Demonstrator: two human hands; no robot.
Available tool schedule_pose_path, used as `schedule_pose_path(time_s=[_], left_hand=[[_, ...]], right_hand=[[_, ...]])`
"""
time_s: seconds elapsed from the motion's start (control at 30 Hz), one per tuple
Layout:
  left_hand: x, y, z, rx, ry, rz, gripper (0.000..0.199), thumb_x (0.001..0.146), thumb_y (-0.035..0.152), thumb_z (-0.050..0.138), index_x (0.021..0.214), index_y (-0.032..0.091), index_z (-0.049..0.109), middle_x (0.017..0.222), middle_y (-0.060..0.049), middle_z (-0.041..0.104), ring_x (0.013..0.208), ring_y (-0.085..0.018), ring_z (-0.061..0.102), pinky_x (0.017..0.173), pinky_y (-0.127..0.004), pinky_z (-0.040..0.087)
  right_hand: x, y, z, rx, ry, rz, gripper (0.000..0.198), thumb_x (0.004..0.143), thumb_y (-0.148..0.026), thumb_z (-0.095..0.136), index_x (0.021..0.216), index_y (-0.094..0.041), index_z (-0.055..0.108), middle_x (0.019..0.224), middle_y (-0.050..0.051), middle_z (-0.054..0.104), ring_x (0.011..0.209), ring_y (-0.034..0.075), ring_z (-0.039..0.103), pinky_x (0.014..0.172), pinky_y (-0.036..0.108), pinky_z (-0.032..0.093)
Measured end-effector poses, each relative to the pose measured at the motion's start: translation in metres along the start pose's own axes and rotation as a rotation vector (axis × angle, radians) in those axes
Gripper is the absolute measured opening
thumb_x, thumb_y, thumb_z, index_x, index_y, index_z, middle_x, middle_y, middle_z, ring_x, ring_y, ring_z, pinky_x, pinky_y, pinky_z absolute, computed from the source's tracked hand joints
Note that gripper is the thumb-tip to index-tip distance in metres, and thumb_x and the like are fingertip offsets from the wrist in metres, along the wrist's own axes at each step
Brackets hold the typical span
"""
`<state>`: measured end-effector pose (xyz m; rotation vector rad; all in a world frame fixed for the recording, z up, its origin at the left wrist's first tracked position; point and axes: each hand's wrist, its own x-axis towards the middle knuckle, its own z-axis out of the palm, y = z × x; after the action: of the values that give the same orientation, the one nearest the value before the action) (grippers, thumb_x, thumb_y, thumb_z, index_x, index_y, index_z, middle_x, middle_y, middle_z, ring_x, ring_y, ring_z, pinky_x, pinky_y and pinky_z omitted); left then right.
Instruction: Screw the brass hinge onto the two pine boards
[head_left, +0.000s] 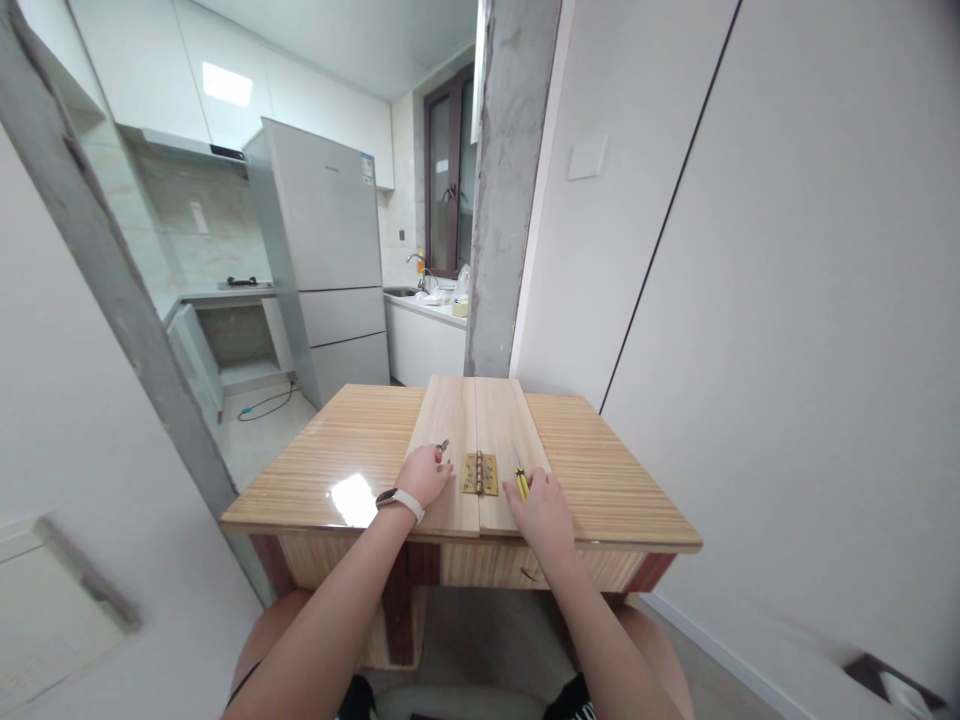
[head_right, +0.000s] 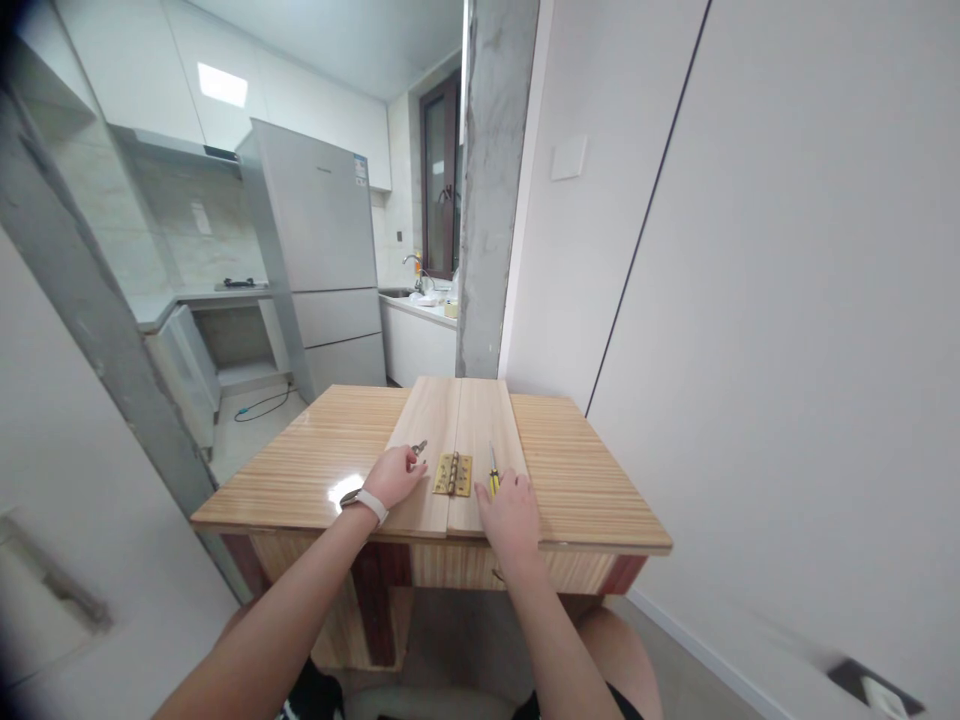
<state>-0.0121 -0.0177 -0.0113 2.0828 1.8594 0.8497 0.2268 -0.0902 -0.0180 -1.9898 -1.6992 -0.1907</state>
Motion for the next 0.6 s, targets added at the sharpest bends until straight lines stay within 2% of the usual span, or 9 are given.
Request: schedule_pose_path(time_s=[0.13, 0.27, 0.37, 0.43, 0.5, 0.6], left_hand=[[0.005, 0.006, 0.007, 0.098, 0.007, 0.037, 0.008, 0.088, 0.022, 0.061, 0.084, 0.016, 0.064, 0.095, -0.014, 0.07, 0.093, -0.024, 0.065, 0.081, -0.031, 0.045], [0.006, 0.004, 0.006, 0.043, 0.036, 0.054, 0.01, 0.091, 0.016, 0.055, 0.083, 0.017, 0.062, 0.09, -0.012, 0.07, 0.087, -0.022, 0.065, 0.077, -0.03, 0.044], [0.005, 0.002, 0.004, -0.108, 0.055, 0.038, 0.008, 0.091, 0.018, 0.057, 0.085, 0.018, 0.062, 0.084, -0.008, 0.071, 0.08, -0.018, 0.065, 0.073, -0.028, 0.044], [0.004, 0.003, 0.005, -0.231, 0.05, 0.011, 0.005, 0.09, 0.018, 0.061, 0.086, 0.018, 0.064, 0.084, -0.007, 0.072, 0.08, -0.016, 0.066, 0.074, -0.026, 0.046], [0.003, 0.006, 0.008, -0.328, 0.05, -0.015, 0.004, 0.089, 0.018, 0.062, 0.089, 0.017, 0.066, 0.086, -0.006, 0.074, 0.081, -0.014, 0.068, 0.075, -0.024, 0.048], [0.001, 0.013, 0.017, -0.413, 0.067, -0.048, 0.006, 0.09, 0.018, 0.061, 0.091, 0.017, 0.067, 0.088, -0.006, 0.075, 0.081, -0.013, 0.07, 0.076, -0.024, 0.051]], right_hand=[[0.003, -0.004, 0.004, -0.093, -0.044, 0.004, 0.024, 0.095, -0.036, 0.056, 0.1, -0.014, 0.063, 0.1, 0.017, 0.068, 0.098, 0.029, 0.065, 0.083, 0.035, 0.045], [0.009, 0.0, 0.006, -0.045, -0.086, 0.043, 0.021, 0.098, -0.028, 0.048, 0.104, -0.012, 0.06, 0.098, 0.019, 0.07, 0.094, 0.029, 0.068, 0.077, 0.034, 0.044], [0.012, 0.006, 0.004, 0.162, -0.08, 0.147, 0.028, 0.102, -0.032, 0.039, 0.115, -0.013, 0.055, 0.091, 0.015, 0.071, 0.083, 0.027, 0.069, 0.072, 0.033, 0.043], [0.013, 0.008, 0.001, 0.382, -0.061, 0.181, 0.032, 0.104, -0.036, 0.035, 0.12, -0.015, 0.052, 0.095, 0.013, 0.072, 0.085, 0.025, 0.069, 0.073, 0.032, 0.045], [0.013, 0.004, -0.001, 0.552, -0.07, 0.158, 0.031, 0.103, -0.039, 0.036, 0.12, -0.019, 0.052, 0.103, 0.011, 0.072, 0.093, 0.023, 0.069, 0.078, 0.03, 0.046], [0.009, -0.008, -0.002, 0.625, -0.131, 0.059, 0.028, 0.102, -0.042, 0.039, 0.114, -0.022, 0.055, 0.106, 0.008, 0.072, 0.099, 0.022, 0.067, 0.083, 0.029, 0.045]])
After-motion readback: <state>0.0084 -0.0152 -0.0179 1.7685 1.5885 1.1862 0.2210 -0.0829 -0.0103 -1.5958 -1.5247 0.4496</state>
